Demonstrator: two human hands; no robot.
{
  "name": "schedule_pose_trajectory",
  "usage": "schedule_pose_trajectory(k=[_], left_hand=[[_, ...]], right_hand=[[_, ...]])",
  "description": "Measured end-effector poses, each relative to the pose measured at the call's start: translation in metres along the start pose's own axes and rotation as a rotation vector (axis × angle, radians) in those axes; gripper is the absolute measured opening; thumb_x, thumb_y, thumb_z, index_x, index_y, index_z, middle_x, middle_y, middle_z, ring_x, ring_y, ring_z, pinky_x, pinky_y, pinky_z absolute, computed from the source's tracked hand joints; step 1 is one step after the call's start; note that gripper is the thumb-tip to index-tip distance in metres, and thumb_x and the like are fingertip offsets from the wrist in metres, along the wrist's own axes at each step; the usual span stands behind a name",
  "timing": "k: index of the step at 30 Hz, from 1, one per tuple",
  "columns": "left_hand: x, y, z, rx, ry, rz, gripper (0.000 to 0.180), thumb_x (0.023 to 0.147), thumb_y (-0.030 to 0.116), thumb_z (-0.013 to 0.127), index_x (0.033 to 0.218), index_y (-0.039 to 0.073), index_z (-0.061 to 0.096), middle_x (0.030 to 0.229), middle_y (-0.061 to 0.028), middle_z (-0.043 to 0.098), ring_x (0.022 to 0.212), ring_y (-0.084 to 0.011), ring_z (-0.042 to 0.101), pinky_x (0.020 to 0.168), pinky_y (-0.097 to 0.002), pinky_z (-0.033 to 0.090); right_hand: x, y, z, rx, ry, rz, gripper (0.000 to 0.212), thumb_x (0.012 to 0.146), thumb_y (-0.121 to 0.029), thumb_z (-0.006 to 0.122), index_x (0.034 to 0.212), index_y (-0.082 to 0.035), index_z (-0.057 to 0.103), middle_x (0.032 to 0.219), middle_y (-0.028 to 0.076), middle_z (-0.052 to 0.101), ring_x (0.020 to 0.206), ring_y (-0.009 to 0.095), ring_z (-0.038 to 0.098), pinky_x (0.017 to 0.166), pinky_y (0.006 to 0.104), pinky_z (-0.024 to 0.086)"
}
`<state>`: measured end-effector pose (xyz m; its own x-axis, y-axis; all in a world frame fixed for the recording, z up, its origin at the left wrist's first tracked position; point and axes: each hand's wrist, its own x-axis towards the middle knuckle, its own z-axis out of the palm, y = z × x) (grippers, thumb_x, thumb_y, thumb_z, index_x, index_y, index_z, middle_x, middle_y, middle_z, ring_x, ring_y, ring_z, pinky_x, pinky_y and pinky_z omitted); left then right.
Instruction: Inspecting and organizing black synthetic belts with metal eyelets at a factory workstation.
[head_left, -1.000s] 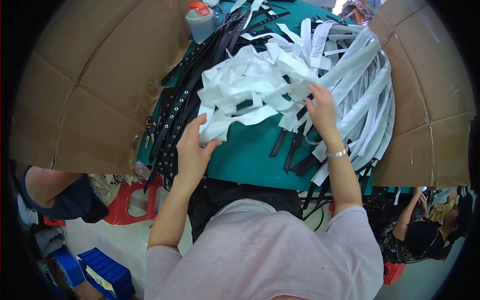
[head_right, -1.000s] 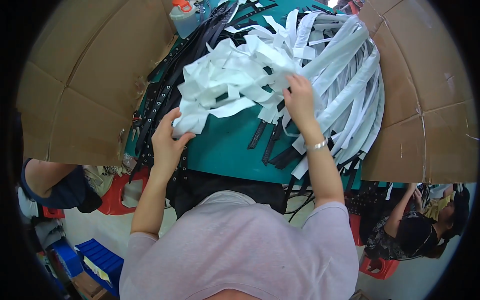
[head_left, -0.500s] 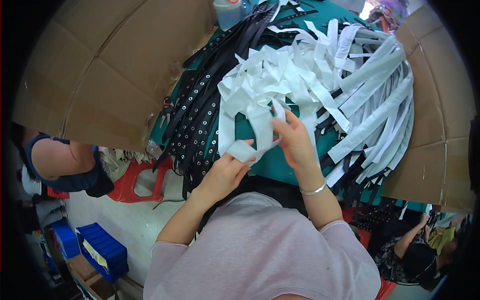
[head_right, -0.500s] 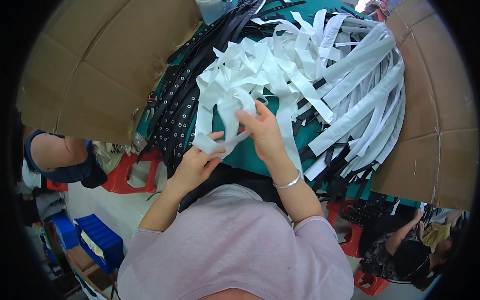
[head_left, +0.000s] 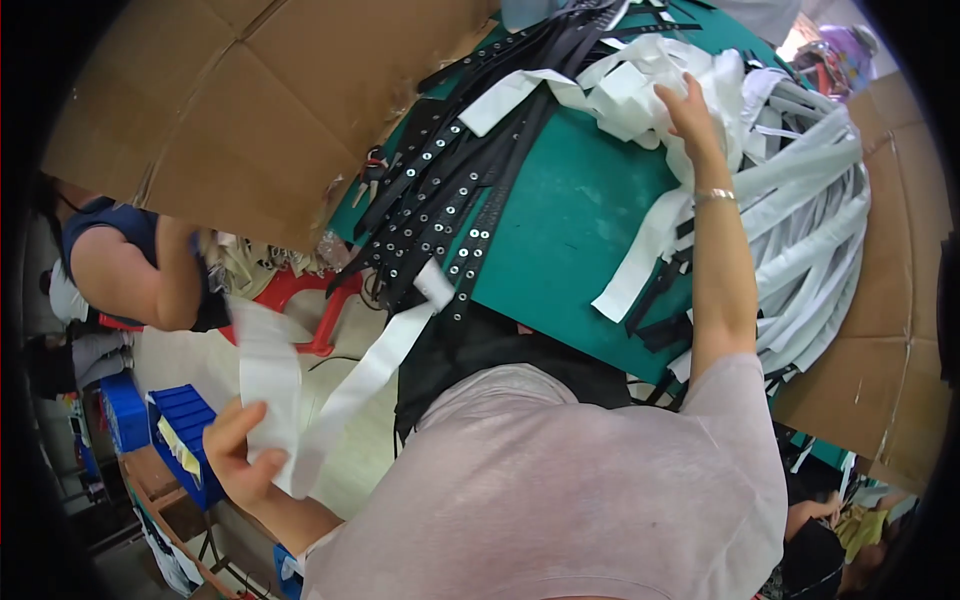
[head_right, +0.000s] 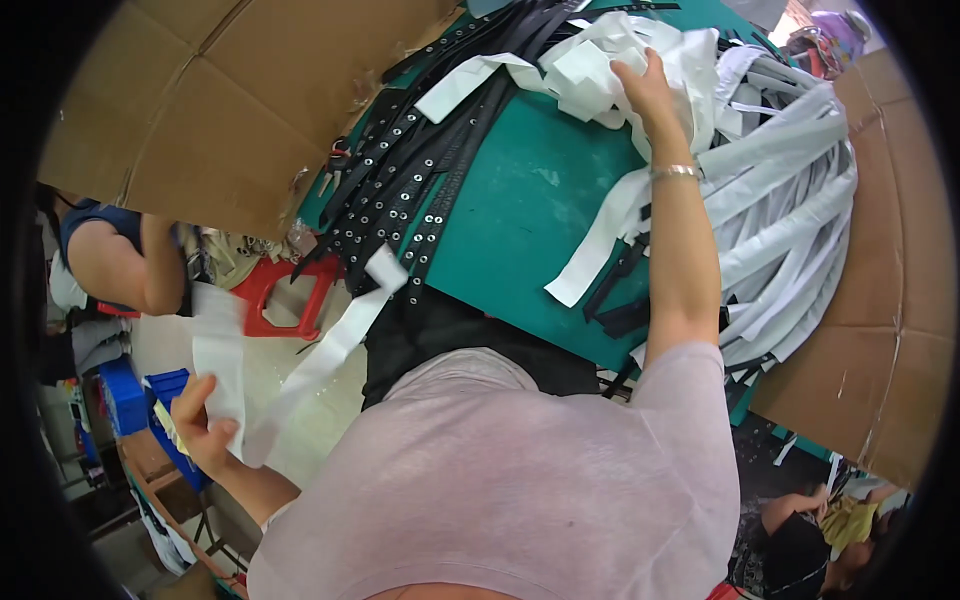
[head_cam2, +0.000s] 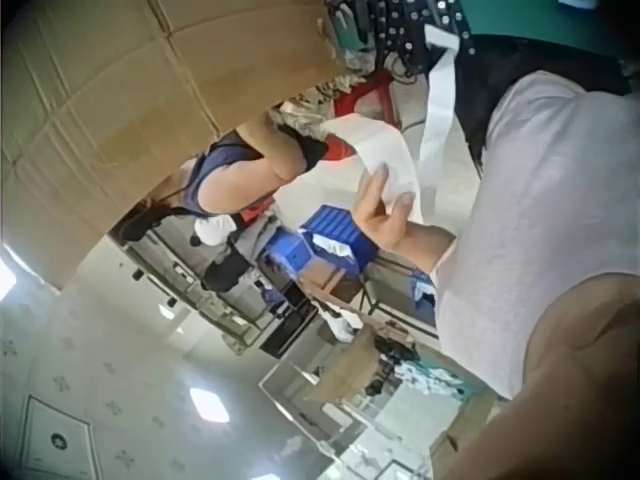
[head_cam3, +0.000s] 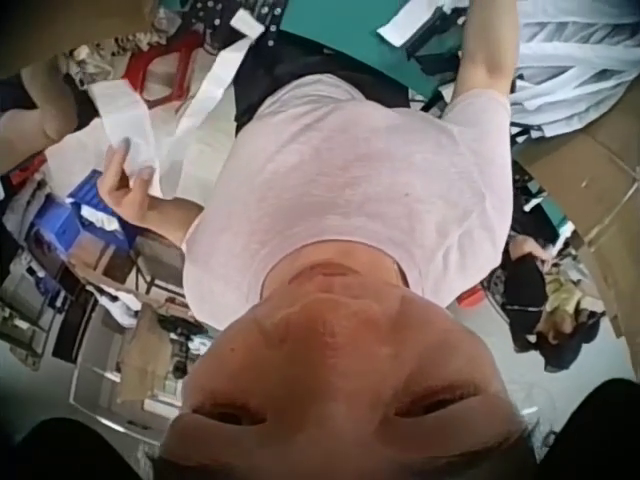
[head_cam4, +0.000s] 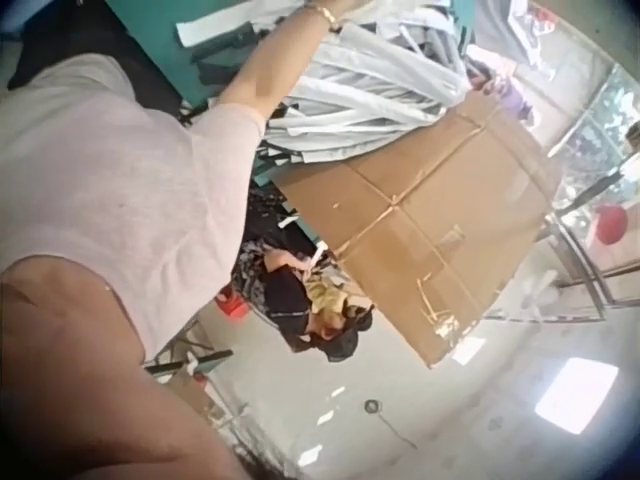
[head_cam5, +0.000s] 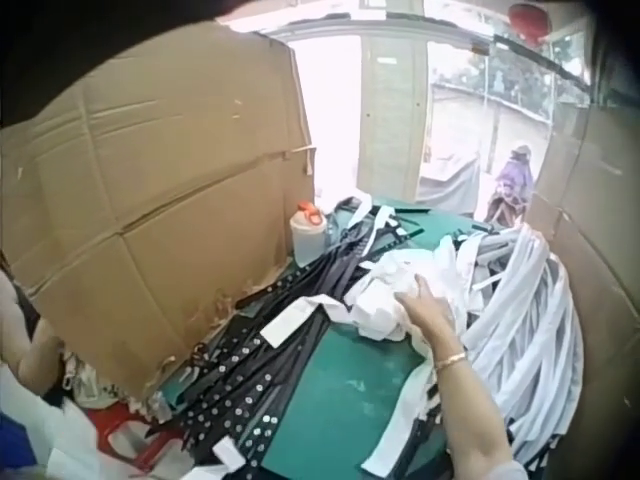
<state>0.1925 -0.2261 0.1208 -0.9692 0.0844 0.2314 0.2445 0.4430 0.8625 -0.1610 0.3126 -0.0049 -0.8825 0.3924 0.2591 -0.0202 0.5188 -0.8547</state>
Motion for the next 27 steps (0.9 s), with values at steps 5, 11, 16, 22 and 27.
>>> schedule_pose_trajectory(k=[5, 11, 16, 22, 27], left_hand=[[0.023, 0.017, 0.070, -0.073, -0.235, 0.008, 0.045, 0.062, 0.005, 0.073, 0.106, 0.000, 0.065, 0.111, -0.0189, 0.062, 0.096, -0.0271, 0.064, 0.078, -0.0316, 0.049], [0.048, -0.045, 0.129, -0.422, -0.562, -0.212, 0.044, 0.069, -0.002, 0.067, 0.112, 0.001, 0.059, 0.115, -0.0144, 0.061, 0.102, -0.0205, 0.059, 0.086, -0.0297, 0.045], [0.052, -0.083, 0.150, -0.500, -0.079, -0.480, 0.025, 0.094, 0.014, 0.048, 0.107, -0.005, 0.057, 0.109, -0.0126, 0.063, 0.098, -0.0159, 0.059, 0.086, -0.0265, 0.044], [0.066, -0.091, 0.156, -0.655, 0.410, -0.351, 0.027, 0.094, 0.020, 0.051, 0.101, -0.004, 0.061, 0.092, -0.0132, 0.067, 0.082, -0.0170, 0.065, 0.075, -0.0287, 0.052], [0.068, -0.079, 0.149, -0.815, 0.393, -0.305, 0.025, 0.096, 0.016, 0.048, 0.094, -0.004, 0.061, 0.077, -0.0097, 0.065, 0.072, -0.0156, 0.065, 0.065, -0.0264, 0.051]], right_hand=[[-0.193, -0.103, 0.027, 0.548, -1.255, -0.088, 0.058, 0.095, -0.049, 0.034, 0.115, 0.003, 0.053, 0.103, 0.013, 0.063, 0.090, 0.021, 0.063, 0.070, 0.0312, 0.054], [-0.294, -0.128, 0.063, 1.231, -0.981, 0.827, 0.024, 0.088, -0.014, 0.060, 0.107, 0.001, 0.058, 0.089, 0.009, 0.066, 0.075, 0.014, 0.065, 0.069, 0.0265, 0.053], [-0.322, -0.134, 0.085, 0.536, -0.928, 0.146, 0.018, 0.079, -0.015, 0.067, 0.086, 0.002, 0.065, 0.069, 0.007, 0.063, 0.057, 0.007, 0.054, 0.051, 0.0247, 0.042], [-0.257, -0.130, 0.139, 0.563, -1.032, 0.323, 0.024, 0.085, -0.021, 0.058, 0.081, 0.002, 0.066, 0.070, 0.012, 0.065, 0.058, 0.013, 0.062, 0.054, 0.0294, 0.051], [-0.181, -0.148, 0.208, -0.049, -0.800, 0.170, 0.056, 0.083, -0.046, 0.056, 0.061, 0.005, 0.063, 0.057, 0.011, 0.063, 0.052, 0.015, 0.063, 0.051, 0.0256, 0.051]])
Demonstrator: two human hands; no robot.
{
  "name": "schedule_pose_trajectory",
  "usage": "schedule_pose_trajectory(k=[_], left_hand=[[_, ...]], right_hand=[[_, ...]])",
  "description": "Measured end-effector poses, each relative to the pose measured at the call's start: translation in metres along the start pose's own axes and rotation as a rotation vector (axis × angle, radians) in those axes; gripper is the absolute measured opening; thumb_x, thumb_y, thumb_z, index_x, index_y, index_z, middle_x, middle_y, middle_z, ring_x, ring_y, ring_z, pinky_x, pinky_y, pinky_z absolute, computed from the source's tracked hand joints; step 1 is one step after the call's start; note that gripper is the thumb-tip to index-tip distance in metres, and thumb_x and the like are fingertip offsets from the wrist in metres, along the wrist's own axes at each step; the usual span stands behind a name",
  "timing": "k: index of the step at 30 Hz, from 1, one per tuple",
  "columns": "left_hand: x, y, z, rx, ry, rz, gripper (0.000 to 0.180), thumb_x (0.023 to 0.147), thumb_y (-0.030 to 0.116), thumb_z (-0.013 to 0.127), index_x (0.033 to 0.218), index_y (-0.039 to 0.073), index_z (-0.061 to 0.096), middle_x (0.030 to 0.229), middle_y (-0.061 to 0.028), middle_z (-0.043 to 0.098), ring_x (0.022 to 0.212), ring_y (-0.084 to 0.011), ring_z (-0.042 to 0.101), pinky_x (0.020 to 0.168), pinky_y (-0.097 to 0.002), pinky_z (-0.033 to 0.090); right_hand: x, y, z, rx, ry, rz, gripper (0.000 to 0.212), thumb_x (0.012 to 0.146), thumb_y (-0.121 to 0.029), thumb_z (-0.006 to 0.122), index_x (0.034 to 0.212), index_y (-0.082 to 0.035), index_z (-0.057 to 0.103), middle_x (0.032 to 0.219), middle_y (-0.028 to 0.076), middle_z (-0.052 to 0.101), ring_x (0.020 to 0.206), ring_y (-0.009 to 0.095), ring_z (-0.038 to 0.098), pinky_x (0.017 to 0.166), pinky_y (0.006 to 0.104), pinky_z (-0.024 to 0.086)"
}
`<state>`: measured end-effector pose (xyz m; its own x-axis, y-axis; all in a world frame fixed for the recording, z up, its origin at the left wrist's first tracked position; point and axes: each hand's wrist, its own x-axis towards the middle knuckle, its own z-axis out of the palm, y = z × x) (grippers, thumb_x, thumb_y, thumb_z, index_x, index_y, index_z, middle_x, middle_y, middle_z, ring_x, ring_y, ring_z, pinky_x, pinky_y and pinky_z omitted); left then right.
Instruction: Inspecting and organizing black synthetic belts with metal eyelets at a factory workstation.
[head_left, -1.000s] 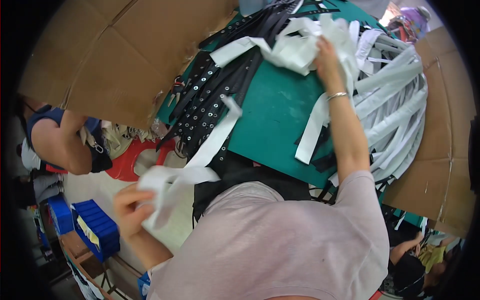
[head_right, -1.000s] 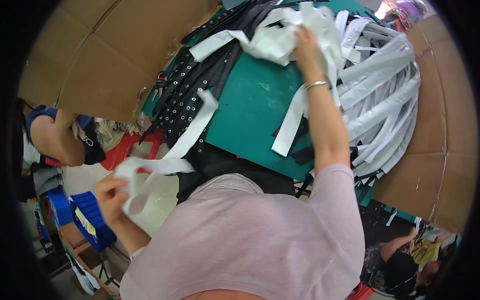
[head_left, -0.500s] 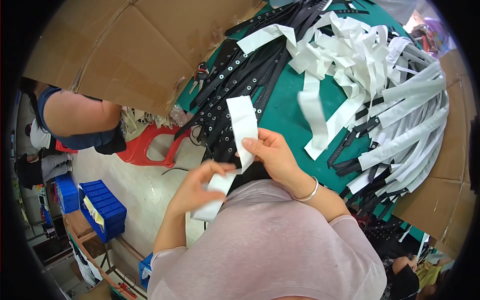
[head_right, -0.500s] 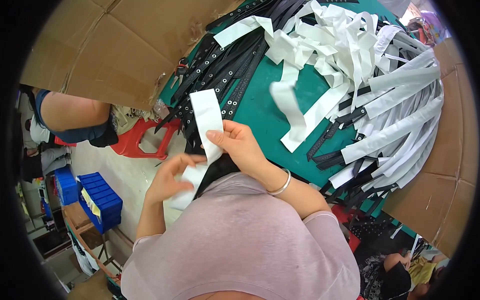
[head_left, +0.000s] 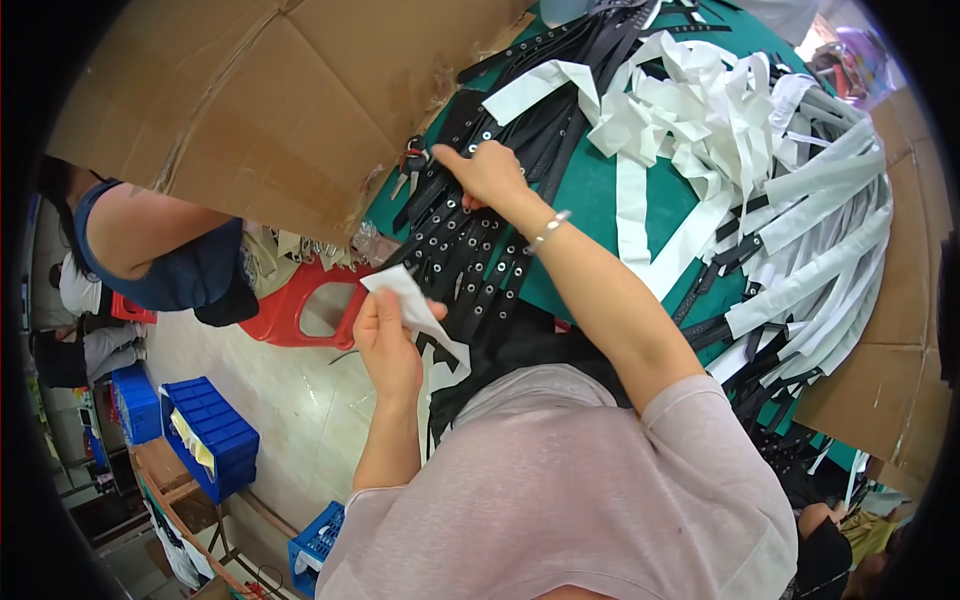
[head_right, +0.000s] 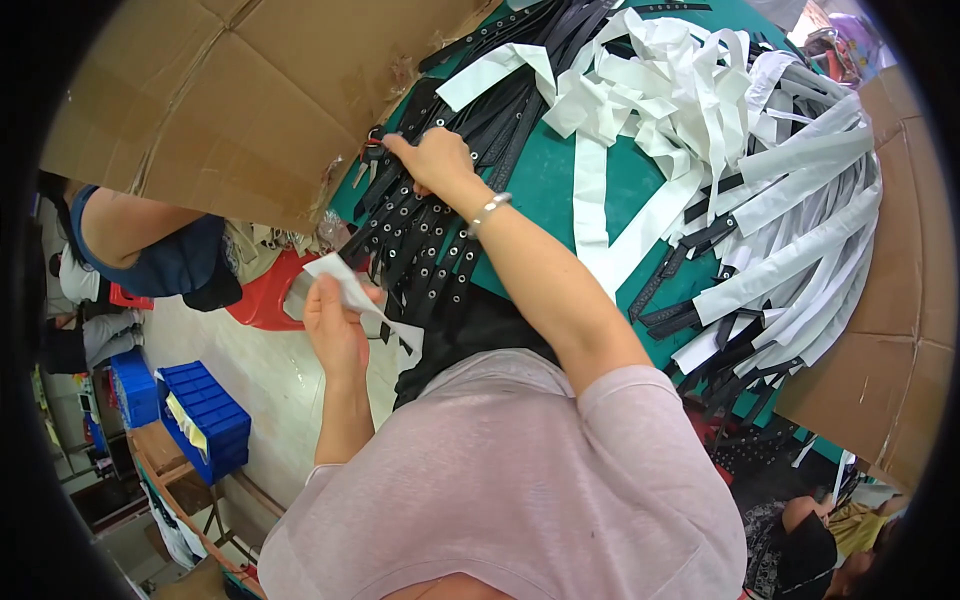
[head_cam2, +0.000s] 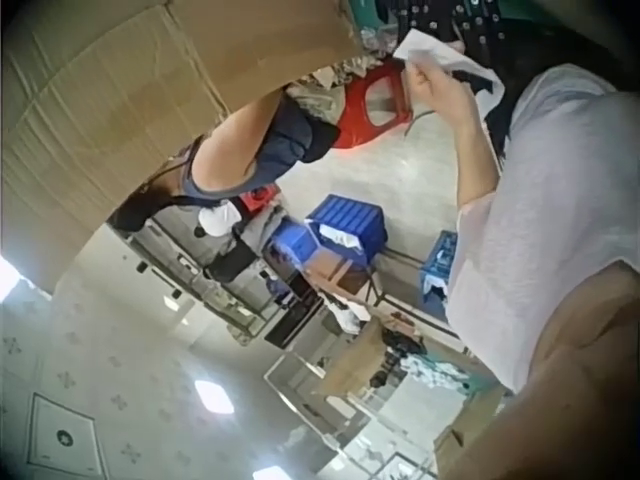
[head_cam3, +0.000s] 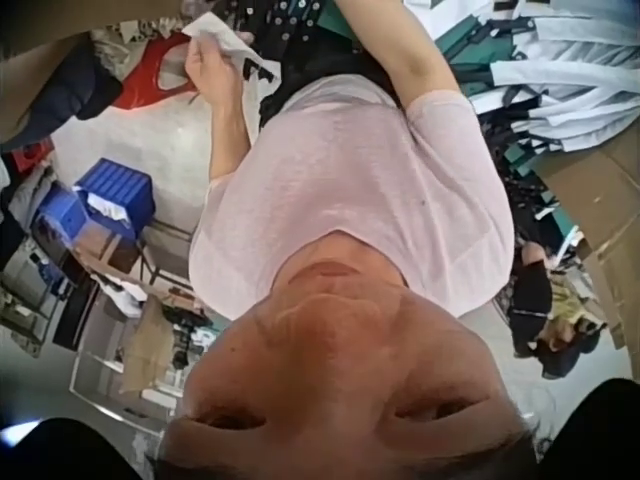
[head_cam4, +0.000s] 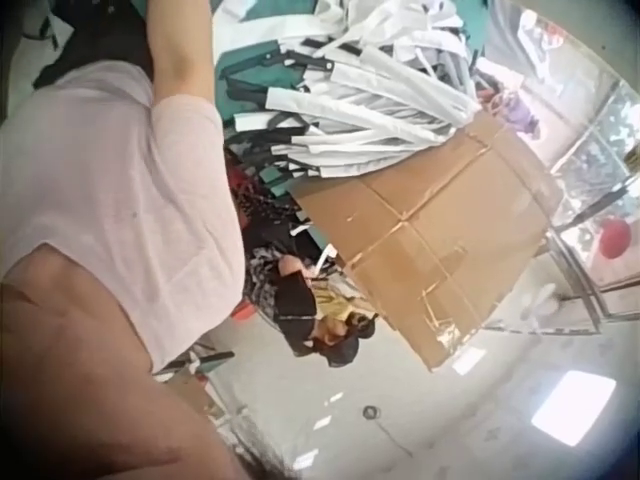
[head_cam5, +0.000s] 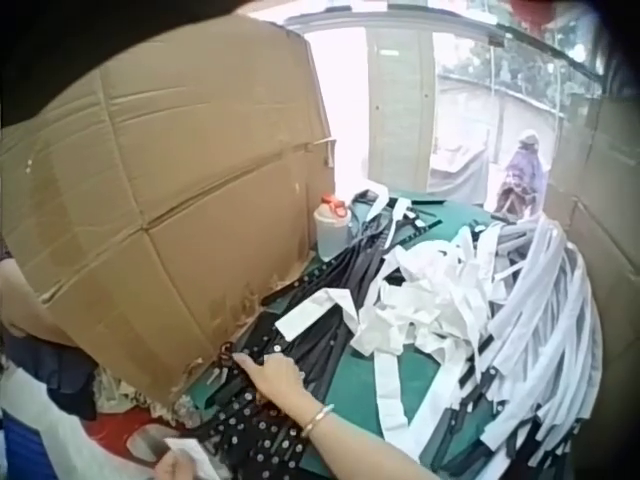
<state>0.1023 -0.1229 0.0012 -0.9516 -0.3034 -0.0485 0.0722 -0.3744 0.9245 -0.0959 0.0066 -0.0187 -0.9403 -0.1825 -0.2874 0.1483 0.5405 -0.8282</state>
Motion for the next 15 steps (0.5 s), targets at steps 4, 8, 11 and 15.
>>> schedule_pose_trajectory(k=[4, 8, 11, 15], left_hand=[[0.001, 0.008, 0.000, 0.439, -0.043, 0.088, 0.020, 0.092, 0.011, 0.055, 0.093, -0.007, 0.064, 0.080, -0.0063, 0.066, 0.071, -0.0090, 0.061, 0.065, -0.0210, 0.047], [0.007, 0.005, 0.018, 0.318, 0.031, 0.086, 0.016, 0.086, 0.006, 0.062, 0.096, -0.007, 0.064, 0.082, -0.0054, 0.067, 0.070, -0.0077, 0.060, 0.064, -0.0194, 0.046], [0.010, -0.003, 0.024, 0.103, -0.139, -0.220, 0.015, 0.080, 0.000, 0.066, 0.095, -0.006, 0.065, 0.084, -0.0073, 0.067, 0.071, -0.0089, 0.061, 0.066, -0.0195, 0.047], [0.013, -0.012, 0.055, 0.144, -0.227, -0.292, 0.018, 0.074, -0.005, 0.070, 0.091, -0.005, 0.065, 0.081, -0.0095, 0.068, 0.070, -0.0107, 0.063, 0.065, -0.0212, 0.049]], right_hand=[[0.022, 0.008, 0.009, -0.173, 0.080, -0.026, 0.046, 0.081, -0.039, 0.061, 0.063, 0.003, 0.063, 0.062, 0.012, 0.065, 0.052, 0.014, 0.062, 0.052, 0.0217, 0.048], [-0.013, 0.043, -0.014, 0.494, -0.148, 0.034, 0.026, 0.082, -0.020, 0.062, 0.070, 0.003, 0.060, 0.070, 0.012, 0.066, 0.054, 0.010, 0.058, 0.050, 0.0210, 0.044], [-0.071, 0.067, -0.066, 0.977, -0.305, 0.059, 0.014, 0.088, -0.014, 0.056, 0.085, -0.001, 0.058, 0.078, 0.011, 0.066, 0.049, 0.005, 0.048, 0.045, 0.0177, 0.037], [-0.129, 0.077, -0.111, 1.116, -0.176, 0.017, 0.015, 0.090, -0.014, 0.053, 0.096, 0.000, 0.054, 0.080, 0.013, 0.066, 0.046, 0.005, 0.044, 0.043, 0.0166, 0.035]])
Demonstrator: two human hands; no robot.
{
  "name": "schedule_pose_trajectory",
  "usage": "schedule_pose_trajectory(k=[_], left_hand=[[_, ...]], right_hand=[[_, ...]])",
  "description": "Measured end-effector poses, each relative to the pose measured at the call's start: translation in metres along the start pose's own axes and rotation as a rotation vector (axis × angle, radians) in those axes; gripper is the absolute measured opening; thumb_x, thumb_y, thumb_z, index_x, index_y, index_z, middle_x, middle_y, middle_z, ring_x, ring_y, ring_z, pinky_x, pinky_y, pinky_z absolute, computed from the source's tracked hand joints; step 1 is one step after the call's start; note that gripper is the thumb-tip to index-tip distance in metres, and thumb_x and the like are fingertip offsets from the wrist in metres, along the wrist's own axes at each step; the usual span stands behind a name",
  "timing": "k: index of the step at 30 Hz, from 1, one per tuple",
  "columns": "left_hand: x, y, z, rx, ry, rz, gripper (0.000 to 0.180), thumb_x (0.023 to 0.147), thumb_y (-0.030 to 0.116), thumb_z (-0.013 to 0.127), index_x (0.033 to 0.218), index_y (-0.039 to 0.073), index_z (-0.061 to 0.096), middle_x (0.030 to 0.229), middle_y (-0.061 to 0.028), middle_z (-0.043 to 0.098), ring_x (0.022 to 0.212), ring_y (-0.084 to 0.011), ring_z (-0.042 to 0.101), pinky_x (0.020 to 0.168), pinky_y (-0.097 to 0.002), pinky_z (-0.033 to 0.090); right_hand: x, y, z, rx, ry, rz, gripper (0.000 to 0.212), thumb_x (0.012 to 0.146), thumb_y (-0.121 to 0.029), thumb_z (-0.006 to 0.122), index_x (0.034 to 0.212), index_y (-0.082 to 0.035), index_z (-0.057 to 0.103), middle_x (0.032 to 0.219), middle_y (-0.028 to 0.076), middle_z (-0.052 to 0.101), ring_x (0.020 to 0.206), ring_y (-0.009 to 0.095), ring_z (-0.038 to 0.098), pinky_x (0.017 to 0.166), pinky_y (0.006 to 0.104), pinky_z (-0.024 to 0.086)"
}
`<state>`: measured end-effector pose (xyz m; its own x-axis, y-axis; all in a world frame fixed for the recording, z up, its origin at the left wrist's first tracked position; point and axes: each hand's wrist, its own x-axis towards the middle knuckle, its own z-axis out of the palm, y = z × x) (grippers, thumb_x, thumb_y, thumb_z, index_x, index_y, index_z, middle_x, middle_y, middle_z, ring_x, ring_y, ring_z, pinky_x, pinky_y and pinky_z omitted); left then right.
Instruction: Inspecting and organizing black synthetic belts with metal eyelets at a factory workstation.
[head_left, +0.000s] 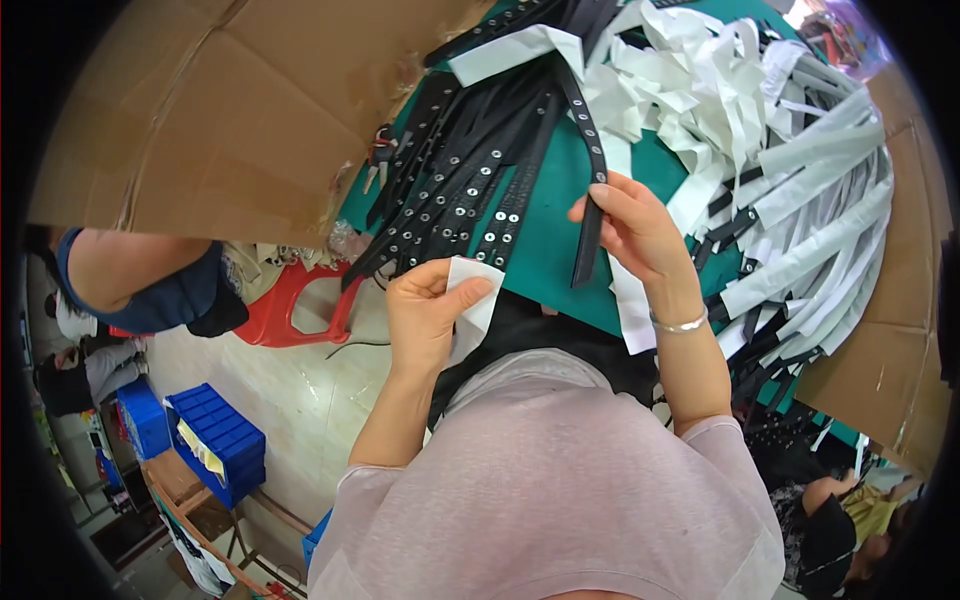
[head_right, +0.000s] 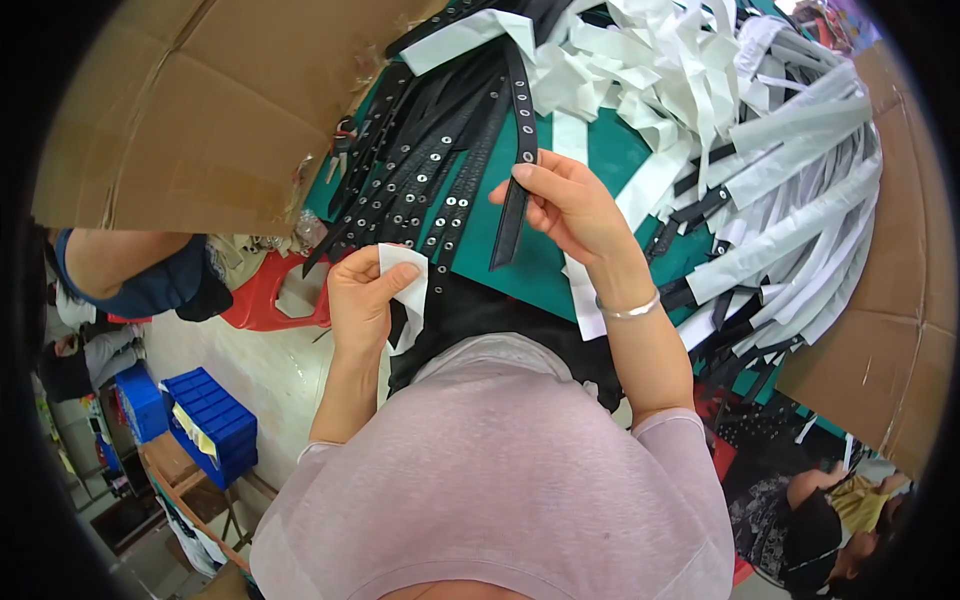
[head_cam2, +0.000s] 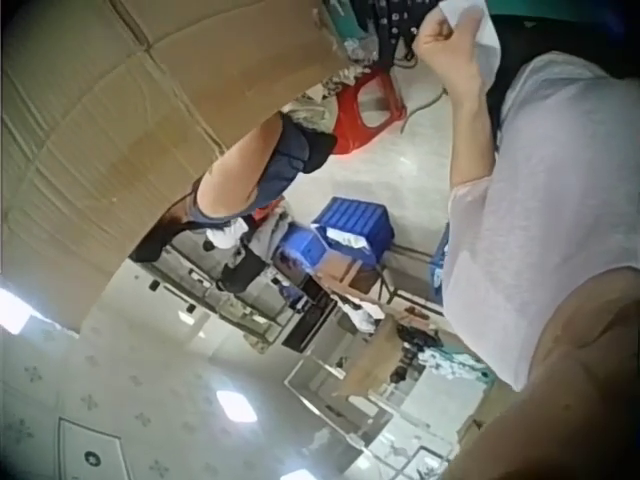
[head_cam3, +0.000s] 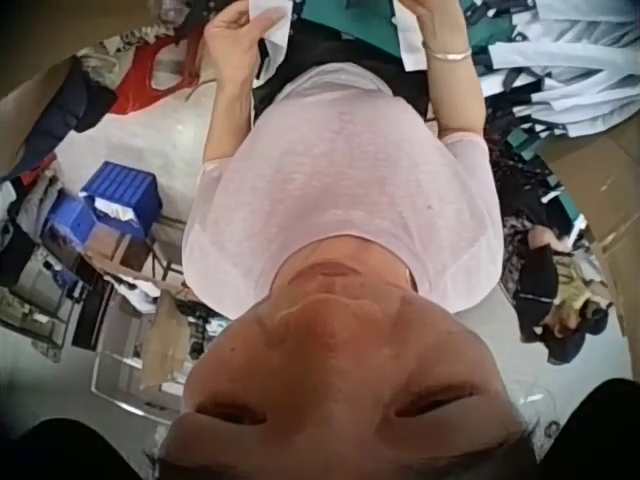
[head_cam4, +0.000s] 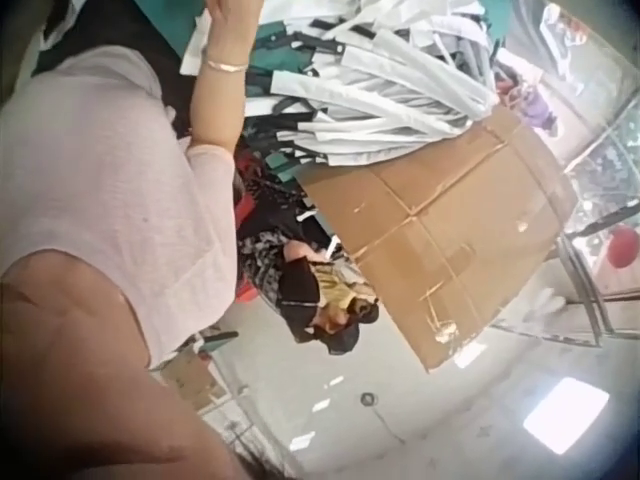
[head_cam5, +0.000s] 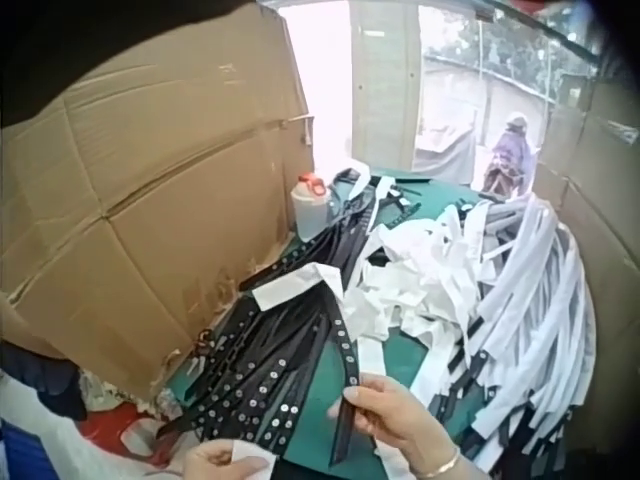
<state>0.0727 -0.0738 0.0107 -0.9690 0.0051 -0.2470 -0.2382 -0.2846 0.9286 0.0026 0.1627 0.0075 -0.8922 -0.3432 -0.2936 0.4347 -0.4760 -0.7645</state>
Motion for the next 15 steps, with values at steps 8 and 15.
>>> schedule_pose_trajectory(k=[8, 15], left_hand=[[0.004, -0.007, 0.040, 0.223, -0.107, 0.085, 0.021, 0.068, -0.009, 0.073, 0.086, -0.003, 0.066, 0.077, -0.0090, 0.067, 0.068, -0.0103, 0.063, 0.063, -0.0208, 0.049], [-0.005, -0.017, 0.047, 0.243, -0.063, 0.139, 0.018, 0.069, -0.011, 0.072, 0.085, -0.005, 0.066, 0.075, -0.0065, 0.065, 0.067, -0.0089, 0.060, 0.061, -0.0196, 0.050]], right_hand=[[-0.047, -0.016, 0.035, -0.305, 0.102, -0.451, 0.022, 0.095, -0.018, 0.047, 0.104, 0.002, 0.043, 0.082, 0.019, 0.066, 0.056, 0.014, 0.063, 0.050, 0.0221, 0.051], [-0.054, -0.019, 0.036, -0.552, 0.067, -0.409, 0.018, 0.094, -0.011, 0.048, 0.104, 0.003, 0.044, 0.079, 0.015, 0.066, 0.056, 0.013, 0.062, 0.050, 0.0211, 0.050]])
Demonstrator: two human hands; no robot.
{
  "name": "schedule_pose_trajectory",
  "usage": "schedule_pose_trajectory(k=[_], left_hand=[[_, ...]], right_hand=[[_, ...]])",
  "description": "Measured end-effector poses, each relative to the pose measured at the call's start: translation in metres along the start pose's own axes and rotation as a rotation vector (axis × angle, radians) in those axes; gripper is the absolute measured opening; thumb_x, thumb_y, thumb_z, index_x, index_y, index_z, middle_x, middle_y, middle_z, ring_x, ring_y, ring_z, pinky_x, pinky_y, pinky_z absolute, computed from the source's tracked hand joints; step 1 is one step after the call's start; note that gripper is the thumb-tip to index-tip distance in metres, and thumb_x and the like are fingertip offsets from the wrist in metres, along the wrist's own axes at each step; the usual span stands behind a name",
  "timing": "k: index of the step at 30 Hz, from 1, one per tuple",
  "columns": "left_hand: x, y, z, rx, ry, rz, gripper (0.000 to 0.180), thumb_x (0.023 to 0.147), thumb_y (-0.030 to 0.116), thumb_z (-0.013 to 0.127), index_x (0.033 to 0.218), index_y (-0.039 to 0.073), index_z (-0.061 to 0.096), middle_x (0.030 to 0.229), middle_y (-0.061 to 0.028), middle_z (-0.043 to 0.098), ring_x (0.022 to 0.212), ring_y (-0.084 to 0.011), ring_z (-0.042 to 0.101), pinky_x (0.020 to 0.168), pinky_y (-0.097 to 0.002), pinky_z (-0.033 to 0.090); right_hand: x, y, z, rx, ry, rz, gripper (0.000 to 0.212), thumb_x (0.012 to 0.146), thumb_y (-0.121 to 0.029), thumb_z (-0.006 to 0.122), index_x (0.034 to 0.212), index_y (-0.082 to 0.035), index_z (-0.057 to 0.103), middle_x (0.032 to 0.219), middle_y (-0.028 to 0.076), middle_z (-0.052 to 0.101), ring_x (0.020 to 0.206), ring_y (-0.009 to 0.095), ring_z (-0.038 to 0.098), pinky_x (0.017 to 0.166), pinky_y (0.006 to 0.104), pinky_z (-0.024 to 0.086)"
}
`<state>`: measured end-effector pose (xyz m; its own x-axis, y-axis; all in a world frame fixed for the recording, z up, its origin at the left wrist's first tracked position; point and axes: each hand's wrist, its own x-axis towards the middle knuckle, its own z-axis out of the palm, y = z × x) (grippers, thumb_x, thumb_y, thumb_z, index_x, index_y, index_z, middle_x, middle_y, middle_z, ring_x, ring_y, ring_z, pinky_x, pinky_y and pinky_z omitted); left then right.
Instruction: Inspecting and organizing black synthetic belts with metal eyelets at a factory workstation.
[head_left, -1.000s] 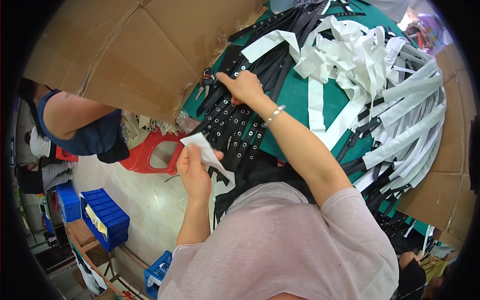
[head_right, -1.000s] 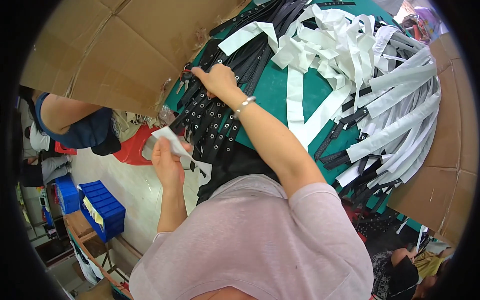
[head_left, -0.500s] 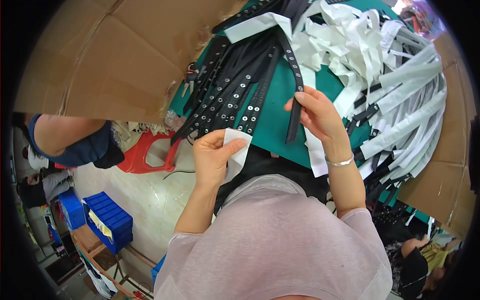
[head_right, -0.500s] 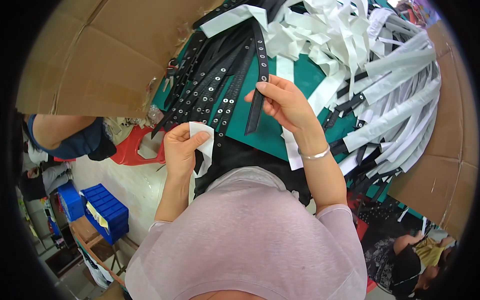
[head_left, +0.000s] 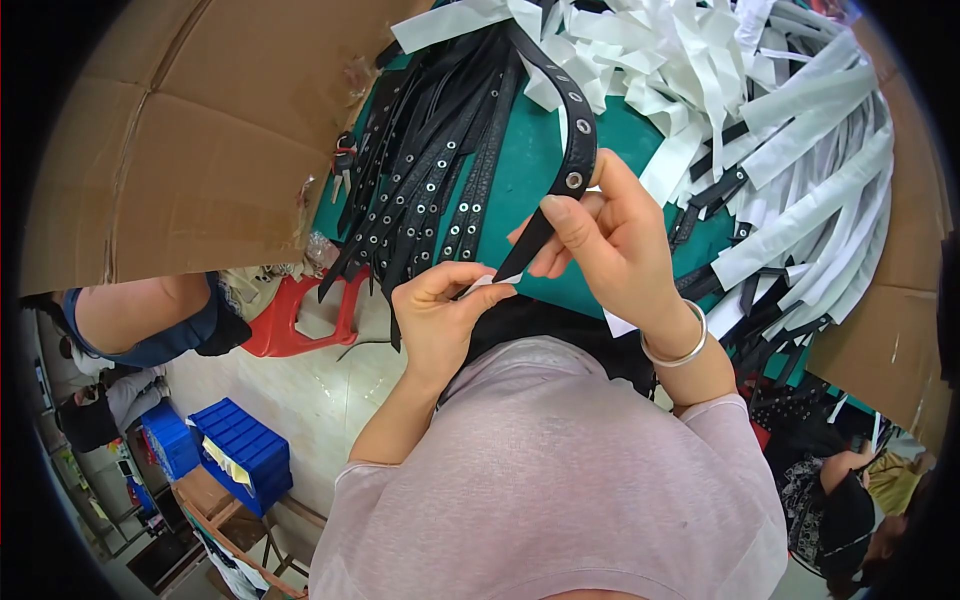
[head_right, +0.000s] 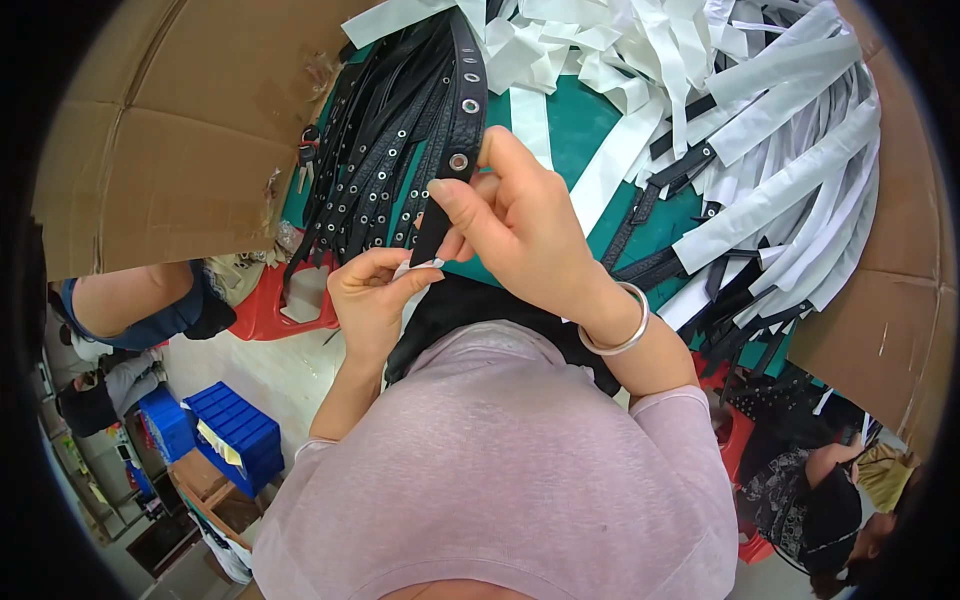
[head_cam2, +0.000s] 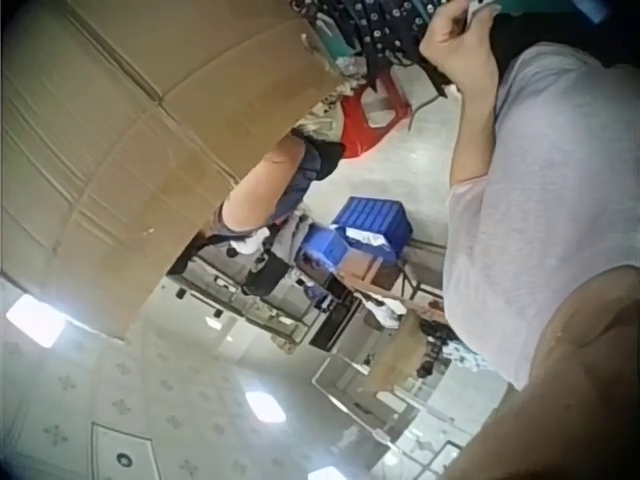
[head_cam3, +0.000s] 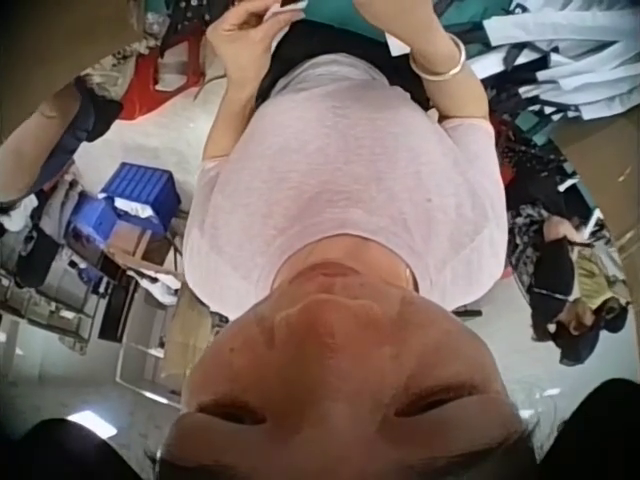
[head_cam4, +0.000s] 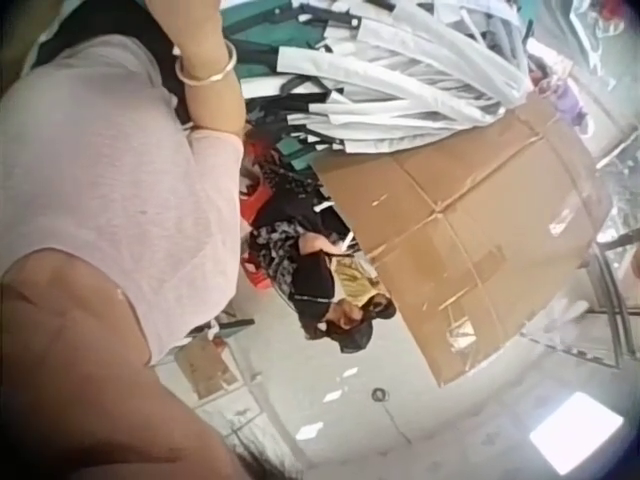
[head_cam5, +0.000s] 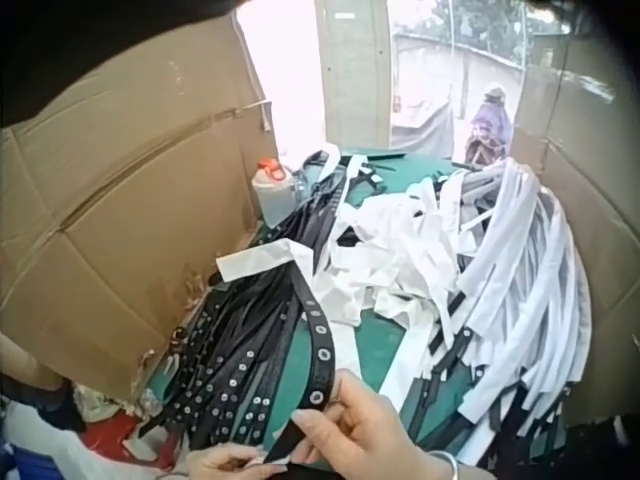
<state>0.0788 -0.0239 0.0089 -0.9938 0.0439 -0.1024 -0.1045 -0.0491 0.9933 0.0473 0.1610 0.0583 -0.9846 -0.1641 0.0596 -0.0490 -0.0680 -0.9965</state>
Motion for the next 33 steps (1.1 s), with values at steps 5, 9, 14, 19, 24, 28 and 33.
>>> schedule_pose_trajectory(k=[5, 9, 14, 19, 24, 28, 33], left_hand=[[-0.002, -0.001, -0.002, 0.041, 0.009, -0.022, 0.018, 0.069, -0.010, 0.072, 0.085, -0.005, 0.066, 0.075, -0.0061, 0.066, 0.067, -0.0082, 0.060, 0.061, -0.0191, 0.049], [-0.001, 0.008, -0.003, 0.034, -0.043, -0.059, 0.017, 0.072, -0.006, 0.072, 0.088, -0.004, 0.067, 0.077, -0.0058, 0.066, 0.069, -0.0074, 0.059, 0.060, -0.0187, 0.047], [0.002, -0.001, -0.013, 0.047, -0.076, -0.050, 0.016, 0.079, 0.002, 0.069, 0.094, -0.003, 0.068, 0.079, -0.0044, 0.067, 0.070, -0.0061, 0.057, 0.061, -0.0186, 0.046], [0.016, -0.013, -0.024, -0.074, -0.071, -0.102, 0.015, 0.083, 0.011, 0.068, 0.089, -0.003, 0.069, 0.083, -0.0029, 0.063, 0.073, -0.0049, 0.052, 0.067, -0.0184, 0.041], [0.014, -0.009, -0.032, -0.012, -0.106, -0.037, 0.026, 0.089, 0.020, 0.060, 0.102, -0.003, 0.061, 0.095, -0.0044, 0.060, 0.077, -0.0072, 0.052, 0.070, -0.0214, 0.042], [0.015, -0.012, -0.076, -0.203, -0.796, -0.608, 0.046, 0.094, 0.042, 0.045, 0.105, -0.002, 0.054, 0.086, -0.0103, 0.061, 0.075, -0.0167, 0.059, 0.074, -0.0285, 0.048], [-0.011, -0.032, -0.089, -0.370, -0.857, -0.674, 0.050, 0.093, 0.048, 0.042, 0.098, -0.002, 0.052, 0.069, -0.0071, 0.053, 0.064, -0.0189, 0.057, 0.077, -0.0398, 0.052]], right_hand=[[0.002, 0.003, 0.006, -0.058, -0.017, -0.006, 0.017, 0.093, -0.010, 0.050, 0.103, 0.003, 0.045, 0.079, 0.014, 0.066, 0.056, 0.012, 0.062, 0.049, 0.0203, 0.049], [0.003, 0.002, 0.010, -0.118, -0.030, -0.027, 0.014, 0.091, -0.009, 0.054, 0.099, 0.002, 0.047, 0.077, 0.010, 0.065, 0.058, 0.010, 0.061, 0.051, 0.0191, 0.048], [0.006, 0.030, 0.010, -0.109, -0.062, 0.034, 0.012, 0.087, -0.008, 0.061, 0.085, 0.000, 0.053, 0.081, 0.002, 0.060, 0.071, 0.005, 0.056, 0.063, 0.0200, 0.047], [-0.006, 0.073, 0.028, 0.158, -0.123, 0.262, 0.011, 0.084, -0.010, 0.066, 0.082, -0.002, 0.058, 0.083, -0.002, 0.058, 0.074, 0.004, 0.050, 0.066, 0.0197, 0.042], [0.002, 0.077, 0.041, 0.322, -0.029, 0.303, 0.010, 0.083, -0.011, 0.068, 0.082, -0.004, 0.060, 0.074, -0.004, 0.057, 0.067, 0.003, 0.049, 0.059, 0.0174, 0.039], [-0.001, 0.086, 0.049, 0.470, -0.209, 0.461, 0.010, 0.084, -0.014, 0.066, 0.082, -0.006, 0.061, 0.072, -0.004, 0.057, 0.064, 0.003, 0.048, 0.057, 0.0163, 0.037], [0.045, 0.095, 0.052, 0.536, -0.059, 0.552, 0.016, 0.088, -0.021, 0.062, 0.082, -0.006, 0.061, 0.064, -0.004, 0.050, 0.055, 0.002, 0.044, 0.045, 0.0163, 0.029]])
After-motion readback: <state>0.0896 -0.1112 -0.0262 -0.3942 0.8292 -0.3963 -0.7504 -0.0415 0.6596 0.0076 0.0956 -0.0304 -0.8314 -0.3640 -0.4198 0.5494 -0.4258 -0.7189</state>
